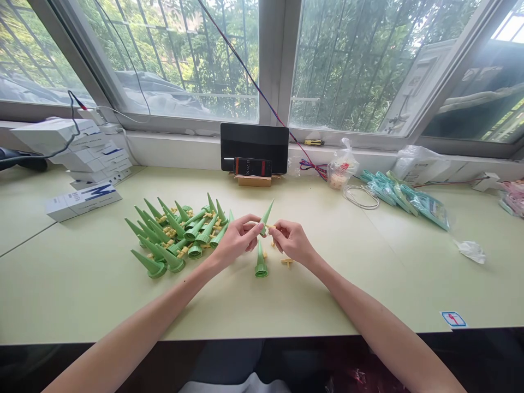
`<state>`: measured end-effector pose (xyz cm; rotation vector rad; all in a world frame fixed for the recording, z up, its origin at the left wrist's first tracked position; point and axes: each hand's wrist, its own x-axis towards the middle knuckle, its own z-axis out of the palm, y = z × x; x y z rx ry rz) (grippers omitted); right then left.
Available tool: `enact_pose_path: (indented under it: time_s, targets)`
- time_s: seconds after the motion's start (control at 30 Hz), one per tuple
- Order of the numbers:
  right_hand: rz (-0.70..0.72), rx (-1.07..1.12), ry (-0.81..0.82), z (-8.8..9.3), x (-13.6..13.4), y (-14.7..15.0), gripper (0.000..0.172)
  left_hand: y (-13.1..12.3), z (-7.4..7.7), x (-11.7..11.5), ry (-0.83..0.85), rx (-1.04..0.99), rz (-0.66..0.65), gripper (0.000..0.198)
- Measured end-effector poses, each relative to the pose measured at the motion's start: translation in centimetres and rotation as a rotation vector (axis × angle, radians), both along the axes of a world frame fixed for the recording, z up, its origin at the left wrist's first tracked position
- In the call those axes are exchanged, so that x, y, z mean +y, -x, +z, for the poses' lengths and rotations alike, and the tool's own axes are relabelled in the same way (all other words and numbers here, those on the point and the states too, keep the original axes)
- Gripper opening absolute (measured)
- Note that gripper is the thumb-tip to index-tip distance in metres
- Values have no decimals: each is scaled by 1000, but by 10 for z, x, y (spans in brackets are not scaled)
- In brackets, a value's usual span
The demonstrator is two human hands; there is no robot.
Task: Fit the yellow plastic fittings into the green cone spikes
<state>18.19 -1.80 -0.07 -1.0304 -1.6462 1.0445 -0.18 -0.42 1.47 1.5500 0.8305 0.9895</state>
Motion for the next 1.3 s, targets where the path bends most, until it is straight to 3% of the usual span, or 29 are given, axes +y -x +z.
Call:
enact_pose_path:
  time_s: [0.4, 0.53, 0.73, 0.9, 1.3]
  targets:
    - [157, 430, 442, 2, 5, -2, 34, -2, -2, -1, -37, 38, 40, 34]
    - [168, 447, 474, 1, 6, -2, 35, -3, -2, -1, -61, 59, 54, 32]
    - [2, 234, 192, 1, 3, 4, 38, -5, -1, -3, -72, 77, 91, 36]
    - [-132, -4, -100, 2, 0, 5, 30, -5, 1, -4, -55, 71, 115, 37]
    - [-106, -378, -439, -3, 6, -8, 20, -5, 2, -2, 49, -10, 147, 37]
